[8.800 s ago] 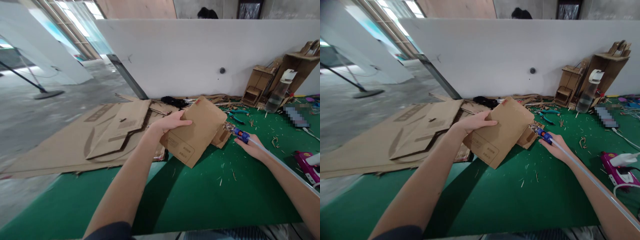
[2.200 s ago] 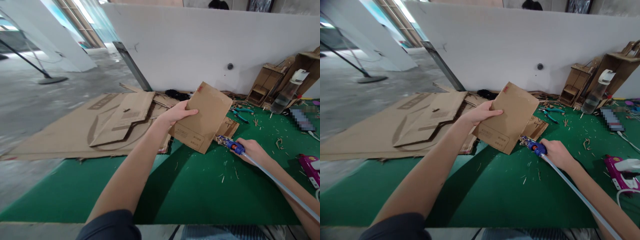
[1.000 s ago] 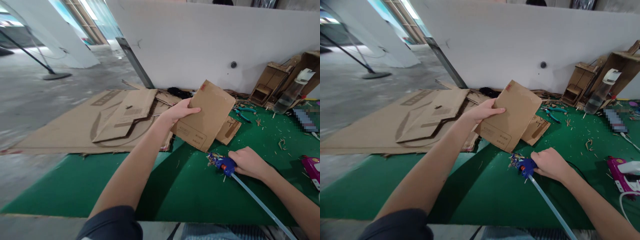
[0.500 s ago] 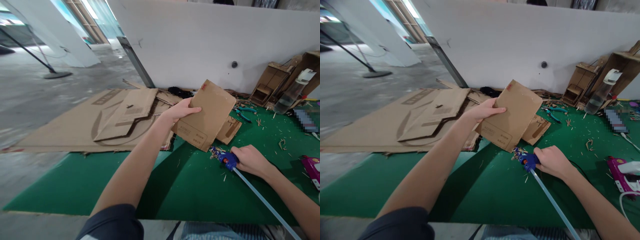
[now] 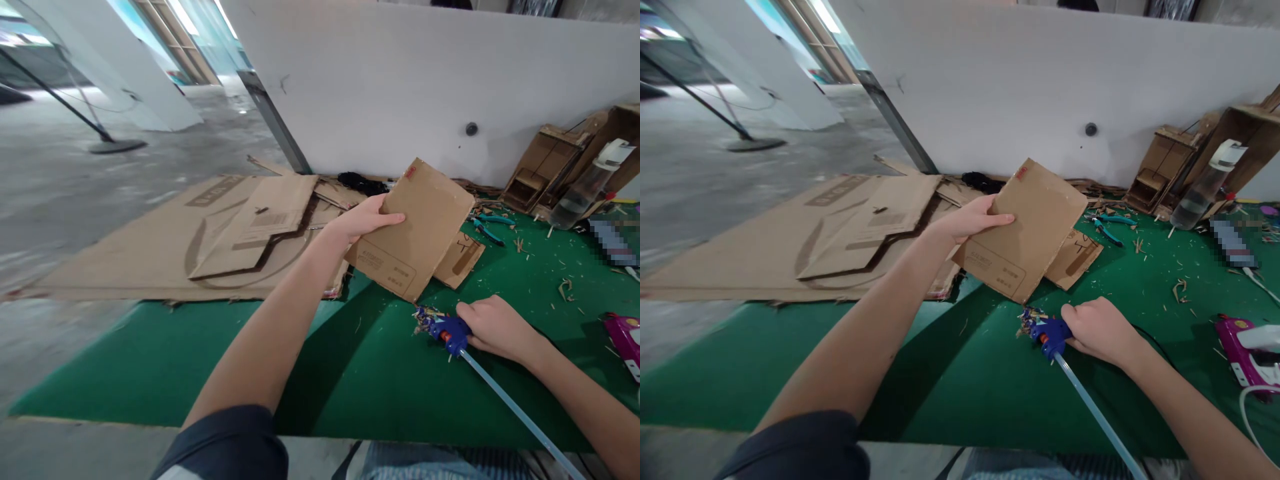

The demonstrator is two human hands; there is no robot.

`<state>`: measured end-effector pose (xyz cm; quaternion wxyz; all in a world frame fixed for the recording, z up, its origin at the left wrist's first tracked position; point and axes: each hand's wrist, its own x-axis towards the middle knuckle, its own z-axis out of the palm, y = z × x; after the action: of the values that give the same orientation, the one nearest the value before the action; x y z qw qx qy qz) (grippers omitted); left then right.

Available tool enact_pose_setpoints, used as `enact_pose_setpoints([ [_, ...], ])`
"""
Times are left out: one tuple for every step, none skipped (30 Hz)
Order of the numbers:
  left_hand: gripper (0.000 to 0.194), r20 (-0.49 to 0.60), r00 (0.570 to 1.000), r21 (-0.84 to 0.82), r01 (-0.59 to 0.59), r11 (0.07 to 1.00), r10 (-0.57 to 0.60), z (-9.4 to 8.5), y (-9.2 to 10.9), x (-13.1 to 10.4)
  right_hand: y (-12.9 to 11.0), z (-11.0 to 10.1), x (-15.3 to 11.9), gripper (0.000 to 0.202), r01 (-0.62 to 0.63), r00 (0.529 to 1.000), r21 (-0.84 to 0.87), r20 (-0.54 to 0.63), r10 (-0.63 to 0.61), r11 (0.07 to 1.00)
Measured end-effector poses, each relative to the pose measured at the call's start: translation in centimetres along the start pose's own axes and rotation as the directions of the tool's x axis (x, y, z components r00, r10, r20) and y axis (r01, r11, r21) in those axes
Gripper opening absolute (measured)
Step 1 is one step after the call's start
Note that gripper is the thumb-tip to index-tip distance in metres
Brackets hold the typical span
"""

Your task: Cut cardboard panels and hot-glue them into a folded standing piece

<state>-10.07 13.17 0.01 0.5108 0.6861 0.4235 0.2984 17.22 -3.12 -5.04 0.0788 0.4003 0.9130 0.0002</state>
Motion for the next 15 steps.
enact_pose_setpoints([
  [0.06, 0.001, 1.0, 0.002, 0.0, 1.0, 0.0, 0.0, 0.0, 0.0, 0.0, 0.0, 0.0, 0.018, 0.0, 1.0, 0.002, -0.003, 0.0, 1.0],
  [0.06, 0.002, 1.0, 0.002, -0.001, 1.0, 0.001, 0.0, 0.1, -0.1, 0.1, 0.0, -0.1, 0.018, -0.001, 1.0, 0.006, -0.01, 0.001, 1.0],
  [0.061, 0.004, 1.0, 0.001, -0.001, 1.0, 0.001, 0.1, 0.1, -0.1, 0.2, 0.0, -0.1, 0.018, -0.004, 1.0, 0.011, -0.018, 0.004, 1.0],
  [0.061, 0.003, 1.0, 0.0, -0.001, 1.0, 0.001, 0.1, 0.1, -0.1, 0.3, 0.0, -0.2, 0.018, -0.009, 1.0, 0.018, -0.029, 0.009, 1.0],
  [0.061, -0.001, 1.0, 0.001, 0.0, 1.0, 0.0, 0.1, 0.1, -0.1, 0.5, 0.1, -0.3, 0.017, -0.013, 0.999, 0.026, -0.043, 0.014, 1.0],
  [0.061, -0.004, 1.0, 0.004, 0.002, 1.0, -0.002, 0.1, 0.1, 0.0, 0.6, 0.2, -0.4, 0.017, -0.017, 0.998, 0.034, -0.058, 0.018, 0.999],
  [0.061, -0.004, 1.0, 0.006, 0.003, 1.0, -0.003, 0.1, 0.1, 0.0, 0.8, 0.2, -0.5, 0.018, -0.021, 0.997, 0.04, -0.073, 0.024, 0.999],
  [0.062, 0.001, 1.0, 0.004, 0.002, 1.0, -0.002, 0.0, 0.0, 0.0, 0.9, 0.3, -0.6, 0.019, -0.026, 0.996, 0.046, -0.088, 0.03, 0.999],
  [0.063, 0.008, 1.0, 0.0, 0.0, 1.0, 0.0, 0.0, 0.0, 0.1, 1.1, 0.4, -0.6, 0.02, -0.029, 0.994, 0.05, -0.1, 0.034, 0.998],
  [0.063, 0.014, 1.0, -0.006, -0.003, 1.0, 0.003, 0.0, -0.1, 0.1, 1.1, 0.5, -0.6, 0.021, -0.03, 0.994, 0.051, -0.108, 0.036, 0.998],
  [0.064, 0.018, 1.0, -0.011, -0.004, 1.0, 0.004, 0.0, -0.1, 0.1, 1.2, 0.5, -0.6, 0.021, -0.03, 0.993, 0.05, -0.11, 0.036, 0.998],
  [0.063, 0.016, 1.0, -0.015, -0.004, 1.0, 0.004, 0.0, -0.2, 0.1, 1.1, 0.5, -0.5, 0.02, -0.032, 0.994, 0.045, -0.106, 0.037, 0.998],
  [0.063, 0.012, 1.0, -0.016, -0.003, 1.0, 0.003, 0.0, -0.2, 0.1, 1.1, 0.4, -0.5, 0.019, -0.036, 0.994, 0.037, -0.098, 0.04, 0.999],
  [0.062, 0.005, 1.0, -0.015, 0.0, 1.0, 0.0, 0.0, -0.1, 0.1, 1.0, 0.4, -0.4, 0.018, -0.041, 0.995, 0.027, -0.087, 0.043, 0.999],
  [0.062, -0.001, 1.0, -0.012, 0.004, 1.0, -0.004, 0.0, -0.1, 0.1, 0.8, 0.3, -0.4, 0.018, -0.045, 0.996, 0.016, -0.075, 0.046, 0.999],
])
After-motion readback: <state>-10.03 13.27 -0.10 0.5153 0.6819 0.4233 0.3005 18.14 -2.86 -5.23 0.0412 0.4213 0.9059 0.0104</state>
